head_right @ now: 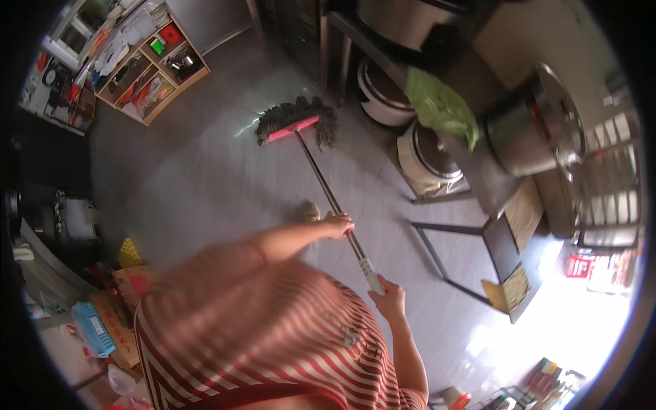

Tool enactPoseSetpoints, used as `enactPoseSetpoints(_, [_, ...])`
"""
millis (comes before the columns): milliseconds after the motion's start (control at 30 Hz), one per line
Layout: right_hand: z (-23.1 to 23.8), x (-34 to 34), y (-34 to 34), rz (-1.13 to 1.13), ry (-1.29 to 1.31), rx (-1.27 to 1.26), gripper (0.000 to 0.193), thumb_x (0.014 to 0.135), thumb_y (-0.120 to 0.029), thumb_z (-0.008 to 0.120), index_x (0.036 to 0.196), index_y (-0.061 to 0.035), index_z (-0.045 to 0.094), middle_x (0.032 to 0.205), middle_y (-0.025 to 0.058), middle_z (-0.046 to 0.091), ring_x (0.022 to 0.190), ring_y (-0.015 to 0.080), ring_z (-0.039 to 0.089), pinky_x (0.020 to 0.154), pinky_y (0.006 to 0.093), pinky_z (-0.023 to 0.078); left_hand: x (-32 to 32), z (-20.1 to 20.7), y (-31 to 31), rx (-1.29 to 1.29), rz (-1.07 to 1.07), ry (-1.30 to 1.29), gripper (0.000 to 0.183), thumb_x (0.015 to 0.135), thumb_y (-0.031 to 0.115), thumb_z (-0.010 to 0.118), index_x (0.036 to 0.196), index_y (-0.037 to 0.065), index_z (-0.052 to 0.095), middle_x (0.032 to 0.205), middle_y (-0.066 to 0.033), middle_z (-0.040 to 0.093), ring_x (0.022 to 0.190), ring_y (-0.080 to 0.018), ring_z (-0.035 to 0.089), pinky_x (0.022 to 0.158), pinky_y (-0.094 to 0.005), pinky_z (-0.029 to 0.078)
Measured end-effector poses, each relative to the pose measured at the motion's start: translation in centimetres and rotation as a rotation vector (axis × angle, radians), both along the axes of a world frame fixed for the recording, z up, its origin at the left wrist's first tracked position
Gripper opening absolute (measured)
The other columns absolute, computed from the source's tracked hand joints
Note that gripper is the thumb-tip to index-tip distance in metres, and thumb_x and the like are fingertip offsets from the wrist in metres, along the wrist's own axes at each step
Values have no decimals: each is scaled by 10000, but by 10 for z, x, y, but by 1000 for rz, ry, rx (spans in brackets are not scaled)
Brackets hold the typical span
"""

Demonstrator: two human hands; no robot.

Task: Mopping the floor in a restaurant dining area, moving chairs and stools to reach different spots.

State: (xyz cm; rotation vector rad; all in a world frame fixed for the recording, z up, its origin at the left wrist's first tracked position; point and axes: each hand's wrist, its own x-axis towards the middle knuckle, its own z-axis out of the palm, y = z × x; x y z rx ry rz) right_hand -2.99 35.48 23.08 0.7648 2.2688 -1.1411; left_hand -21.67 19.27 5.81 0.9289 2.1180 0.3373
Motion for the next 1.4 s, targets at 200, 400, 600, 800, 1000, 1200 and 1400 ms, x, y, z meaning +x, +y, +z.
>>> enactPoseSetpoints(200, [-12,-195,-49,224,92,-30,556,656,-169,679,1173,-26,533,605,87,587,472,115,541,481,263,454,-161,19,-66,-114,138,72,318,777,158,535,1095,144,527,1208,-34,453,1175,-207,381,874,-501,363])
enactPoseSetpoints(400, [-38,-369,-111,387,136,-31,506,683,-157,658,1163,-44,545,548,67,549,381,122,505,371,269,417,-236,-29,-171,352,840,92,321,755,199,561,1040,52,553,1022,-145,574,953,-314,549,802,-400,446])
enactPoseSetpoints(600, [-94,-526,-215,692,341,-31,329,701,-168,598,993,-18,601,549,126,568,443,198,594,448,329,480,-136,-180,-352,192,1489,167,247,703,224,517,786,14,615,854,-208,606,817,-372,579,741,-431,470])
enactPoseSetpoints(800, [-182,-682,-323,753,569,218,291,700,-177,592,913,21,581,789,218,618,736,311,628,635,393,498,-61,-136,-386,-397,1584,-172,258,687,212,523,816,40,664,881,-196,629,860,-343,600,777,-393,476])
enactPoseSetpoints(1000, [-164,-833,-421,668,376,165,235,693,-131,614,860,32,592,821,207,627,763,327,628,610,378,513,-123,-72,-362,-153,1919,-122,326,706,275,577,908,28,642,874,-178,639,854,-304,611,764,-368,479])
enactPoseSetpoints(1200, [-147,-809,-401,781,157,83,389,711,-139,603,1034,42,480,964,229,584,882,334,596,687,410,496,-292,-46,-355,163,1721,-58,338,739,297,575,977,61,617,903,-144,639,831,-275,616,746,-350,484])
enactPoseSetpoints(1400, [-177,-703,-261,869,382,128,541,680,-129,601,1180,13,452,817,217,612,642,326,622,588,389,495,-489,-37,-331,291,1204,229,309,728,206,580,999,60,560,969,-130,592,899,-307,566,753,-386,457])
